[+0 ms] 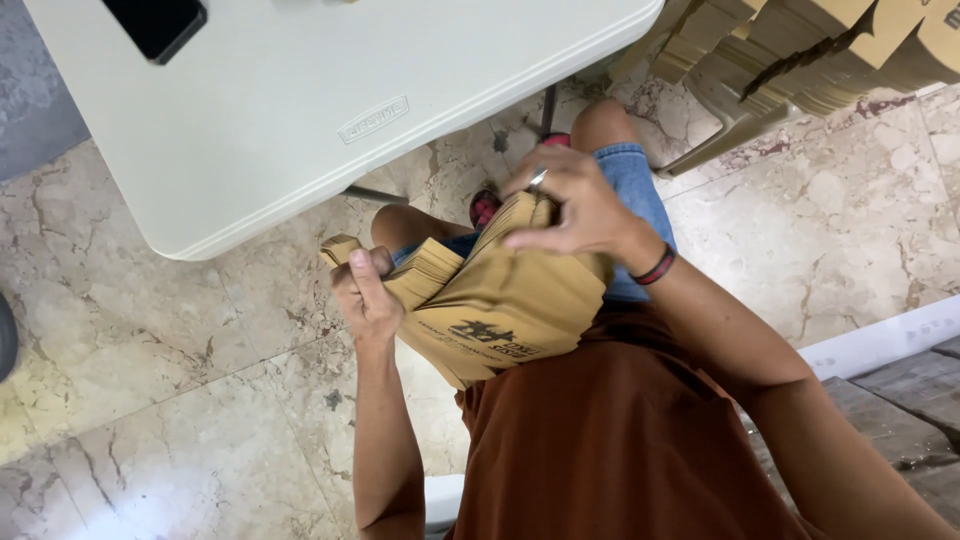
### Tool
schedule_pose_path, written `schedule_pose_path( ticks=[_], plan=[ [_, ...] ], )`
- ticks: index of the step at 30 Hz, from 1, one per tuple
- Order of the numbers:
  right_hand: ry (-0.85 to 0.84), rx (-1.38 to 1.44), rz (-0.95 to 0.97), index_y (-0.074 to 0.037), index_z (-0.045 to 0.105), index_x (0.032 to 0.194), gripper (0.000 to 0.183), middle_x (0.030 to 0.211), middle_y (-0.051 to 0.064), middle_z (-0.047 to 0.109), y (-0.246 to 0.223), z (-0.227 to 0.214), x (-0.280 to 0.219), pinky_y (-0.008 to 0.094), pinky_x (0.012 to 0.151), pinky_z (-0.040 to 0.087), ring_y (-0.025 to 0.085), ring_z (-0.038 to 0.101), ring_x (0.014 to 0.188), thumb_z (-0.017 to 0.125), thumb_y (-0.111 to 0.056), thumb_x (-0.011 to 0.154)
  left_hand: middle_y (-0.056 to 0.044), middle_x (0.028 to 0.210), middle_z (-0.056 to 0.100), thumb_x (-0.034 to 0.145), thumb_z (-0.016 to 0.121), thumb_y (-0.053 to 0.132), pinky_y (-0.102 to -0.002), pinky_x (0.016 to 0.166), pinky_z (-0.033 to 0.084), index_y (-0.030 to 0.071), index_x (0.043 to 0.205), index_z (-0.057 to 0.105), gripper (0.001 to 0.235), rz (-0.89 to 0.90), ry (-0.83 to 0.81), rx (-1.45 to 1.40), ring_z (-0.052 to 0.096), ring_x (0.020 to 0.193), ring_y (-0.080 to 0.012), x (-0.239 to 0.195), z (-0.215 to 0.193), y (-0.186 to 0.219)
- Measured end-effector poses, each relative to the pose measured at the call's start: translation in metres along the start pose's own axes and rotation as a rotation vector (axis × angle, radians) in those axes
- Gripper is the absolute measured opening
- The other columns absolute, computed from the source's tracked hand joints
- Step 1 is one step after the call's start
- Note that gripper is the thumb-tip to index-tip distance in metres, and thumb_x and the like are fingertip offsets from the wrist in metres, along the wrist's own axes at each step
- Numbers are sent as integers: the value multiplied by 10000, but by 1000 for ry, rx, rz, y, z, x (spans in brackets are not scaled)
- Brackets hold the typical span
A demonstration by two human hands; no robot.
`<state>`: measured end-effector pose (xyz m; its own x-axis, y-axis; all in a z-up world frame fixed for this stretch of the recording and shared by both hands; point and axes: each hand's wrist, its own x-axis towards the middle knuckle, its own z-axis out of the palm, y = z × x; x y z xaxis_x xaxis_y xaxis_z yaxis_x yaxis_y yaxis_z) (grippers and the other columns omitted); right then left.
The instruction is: Folding flat cardboard templates into boxes and stacking them on a work table.
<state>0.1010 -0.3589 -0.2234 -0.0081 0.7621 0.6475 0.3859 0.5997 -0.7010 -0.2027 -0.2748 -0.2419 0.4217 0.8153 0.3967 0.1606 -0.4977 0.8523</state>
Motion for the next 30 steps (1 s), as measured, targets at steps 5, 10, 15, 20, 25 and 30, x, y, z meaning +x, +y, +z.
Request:
schedule_pose_path(
  ticks=[5,10,15,20,25,30],
  plan=[
    [61,438,448,-30,730,1017,540,794,66,738,-40,-35,-19,307,683,545,151,697,728,481,-507,1064,20,385,342,1135,264,224,-260,410,314,170,467,409,686,68,64,-102,319,316,-151,9,-2,24],
    [-299,627,509,35,787,985,387,762,118,762,-37,-47,-58,325,643,629,176,709,630,888,-277,780,15,371,326,1155,263,239,-235,394,303,167,480,415,696,108,63,-135,300,309,-118,7,-6,27],
    [-405,859,557,41,796,923,193,647,110,708,-73,-54,-14,275,580,612,129,630,578,866,-83,794,12,385,290,1138,272,204,-247,394,279,155,488,359,657,118,84,-138,285,327,-121,3,-14,42],
    [-465,953,545,47,805,1001,229,720,145,759,-66,-48,-13,263,577,616,134,657,618,846,-75,812,10,381,296,1130,271,174,-231,383,271,150,495,364,641,115,124,-146,286,324,-107,-2,-17,47],
    [-484,980,521,61,800,1000,217,728,162,759,-68,-46,-7,257,560,617,126,659,633,831,-68,828,-30,376,319,1125,281,130,-250,362,290,117,506,421,635,186,104,-277,303,315,-133,-6,-24,37],
    [-451,1030,521,75,791,1038,223,653,120,716,-55,-36,-28,211,481,532,82,552,557,804,-30,843,-31,373,348,1129,273,146,-244,353,286,109,501,442,651,186,80,-272,328,308,-130,-4,-23,46]
  ],
)
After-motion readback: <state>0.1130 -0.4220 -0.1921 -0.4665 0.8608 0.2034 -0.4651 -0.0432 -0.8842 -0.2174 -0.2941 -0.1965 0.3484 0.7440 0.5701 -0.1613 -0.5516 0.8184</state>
